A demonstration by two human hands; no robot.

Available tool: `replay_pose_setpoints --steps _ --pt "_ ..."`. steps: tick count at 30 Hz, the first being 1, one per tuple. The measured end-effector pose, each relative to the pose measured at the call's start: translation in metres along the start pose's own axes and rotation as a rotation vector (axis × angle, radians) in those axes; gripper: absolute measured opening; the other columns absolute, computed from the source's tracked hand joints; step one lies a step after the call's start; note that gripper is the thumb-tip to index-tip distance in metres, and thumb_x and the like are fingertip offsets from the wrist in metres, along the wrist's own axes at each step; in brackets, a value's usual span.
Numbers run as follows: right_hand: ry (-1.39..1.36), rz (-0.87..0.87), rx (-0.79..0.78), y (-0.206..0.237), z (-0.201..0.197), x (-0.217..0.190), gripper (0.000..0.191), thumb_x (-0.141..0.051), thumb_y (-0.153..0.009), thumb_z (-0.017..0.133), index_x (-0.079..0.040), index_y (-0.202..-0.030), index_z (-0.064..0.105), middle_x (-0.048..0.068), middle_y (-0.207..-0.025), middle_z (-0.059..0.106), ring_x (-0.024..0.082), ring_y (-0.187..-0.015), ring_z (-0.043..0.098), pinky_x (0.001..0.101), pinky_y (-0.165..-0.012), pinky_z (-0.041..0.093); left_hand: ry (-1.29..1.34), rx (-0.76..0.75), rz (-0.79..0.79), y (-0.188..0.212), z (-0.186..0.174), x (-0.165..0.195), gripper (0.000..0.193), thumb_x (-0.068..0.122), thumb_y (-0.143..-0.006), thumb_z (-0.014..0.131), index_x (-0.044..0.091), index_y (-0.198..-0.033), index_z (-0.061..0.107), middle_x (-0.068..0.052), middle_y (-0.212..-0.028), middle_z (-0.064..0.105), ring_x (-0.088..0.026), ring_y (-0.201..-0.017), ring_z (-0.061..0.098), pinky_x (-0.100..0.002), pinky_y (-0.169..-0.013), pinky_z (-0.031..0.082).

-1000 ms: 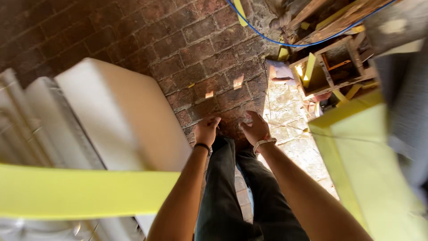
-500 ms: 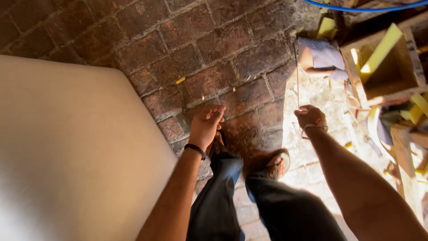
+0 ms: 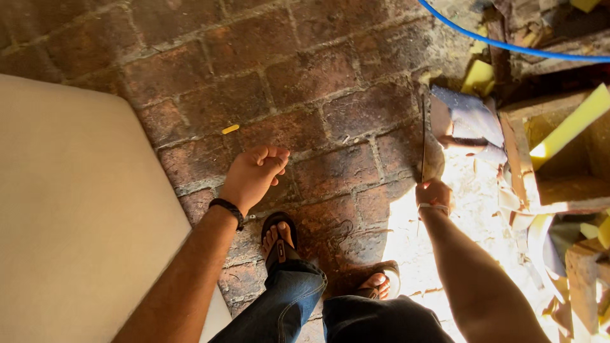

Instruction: The person works at a workshop table on a tufted upholstered panel. They pull a long needle with thread through yellow foam and a gray fabric strip, stitch along the panel edge, reposition the fabric, and press the fabric and foam layers together by hand.

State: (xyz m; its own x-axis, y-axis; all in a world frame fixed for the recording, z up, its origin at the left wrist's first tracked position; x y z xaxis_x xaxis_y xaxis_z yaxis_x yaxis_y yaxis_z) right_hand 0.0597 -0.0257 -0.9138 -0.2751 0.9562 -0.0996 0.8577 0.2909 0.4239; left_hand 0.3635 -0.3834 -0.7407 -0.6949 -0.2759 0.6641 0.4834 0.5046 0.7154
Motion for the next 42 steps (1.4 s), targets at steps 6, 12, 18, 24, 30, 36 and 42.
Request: replay_pose_setpoints --steps 6,12,18,24,30,36,42 --pt "0.005 0.269 -0.184 0.022 0.005 0.002 0.027 -0.030 -0.094 0.058 -0.018 -0.105 0.080 0.013 -0.113 0.076 0.036 -0.100 0.073 0.0458 -0.088 0.059 -0.147 -0.067 -0.077 0.042 0.017 0.012 0.035 0.035 -0.102 0.058 0.007 -0.119 0.072 -0.008 -0.104 0.077 -0.018 -0.087 0.072 -0.032 -0.078 0.059" --pt "-0.022 0.216 -0.063 0.024 0.013 0.020 0.029 -0.034 -0.091 0.062 -0.019 -0.110 0.078 0.013 -0.111 0.076 0.035 -0.102 0.073 0.0460 -0.090 0.058 -0.096 -0.094 0.015 0.047 0.029 0.004 0.036 0.036 -0.097 0.060 0.009 -0.119 0.072 -0.003 -0.099 0.077 -0.013 -0.086 0.072 -0.033 -0.075 0.059" --pt "0.077 0.139 -0.082 0.032 0.010 0.014 0.032 -0.036 -0.092 0.063 -0.017 -0.113 0.077 0.016 -0.109 0.075 0.037 -0.102 0.071 0.0476 -0.091 0.056 -0.082 -0.103 -0.113 0.038 0.048 -0.045 0.033 0.035 -0.099 0.061 0.008 -0.115 0.074 -0.004 -0.091 0.076 -0.016 -0.075 0.067 -0.034 -0.074 0.056" --pt "-0.335 0.163 -0.319 0.036 -0.003 -0.034 0.032 -0.034 -0.092 0.061 -0.008 -0.101 0.077 0.016 -0.079 0.077 0.024 -0.066 0.072 0.0390 -0.065 0.055 -0.051 -0.094 -0.130 0.040 0.049 -0.053 0.031 0.032 -0.098 0.064 0.008 -0.114 0.074 -0.004 -0.087 0.074 -0.013 -0.073 0.066 -0.031 -0.069 0.055" --pt "-1.364 0.496 -0.325 0.088 -0.049 -0.121 0.006 -0.016 -0.095 0.059 -0.013 -0.090 0.061 -0.002 -0.058 0.043 0.009 -0.041 0.033 0.0271 -0.036 0.023 0.297 -0.096 -0.193 0.085 0.065 -0.041 0.029 0.024 -0.097 0.064 0.008 -0.119 0.073 -0.004 -0.100 0.074 -0.013 -0.085 0.071 -0.029 -0.072 0.060" --pt "-1.479 0.264 -0.284 0.236 -0.153 -0.258 0.023 -0.025 -0.105 0.047 -0.016 -0.114 0.066 -0.003 -0.059 0.051 0.006 -0.040 0.035 0.0236 -0.033 0.024 0.312 0.148 -0.002 0.161 0.031 0.010 0.030 0.015 -0.099 0.064 0.003 -0.126 0.068 -0.010 -0.113 0.076 -0.015 -0.099 0.071 -0.027 -0.082 0.056" --pt "-1.653 -0.138 -0.331 0.363 -0.357 -0.324 0.011 -0.017 -0.106 0.055 -0.009 -0.113 0.054 0.009 -0.083 0.074 0.016 -0.069 0.069 0.0294 -0.062 0.056 0.859 0.115 0.119 0.306 0.014 0.101 0.037 0.001 -0.095 0.053 0.002 -0.132 0.060 -0.005 -0.093 0.062 -0.013 -0.071 0.048 -0.030 -0.059 0.040"
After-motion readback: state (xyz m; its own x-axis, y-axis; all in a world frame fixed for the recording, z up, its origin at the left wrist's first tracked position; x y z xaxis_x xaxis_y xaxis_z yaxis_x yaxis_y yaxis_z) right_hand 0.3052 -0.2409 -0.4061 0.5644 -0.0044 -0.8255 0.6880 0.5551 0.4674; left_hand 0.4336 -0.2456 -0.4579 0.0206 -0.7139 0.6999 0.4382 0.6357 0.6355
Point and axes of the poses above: each hand's wrist, its own y-axis away from the middle knuckle, its own z-axis out of the palm, x = y × z, the point moved 8 cm from there along -y, towards the middle knuckle
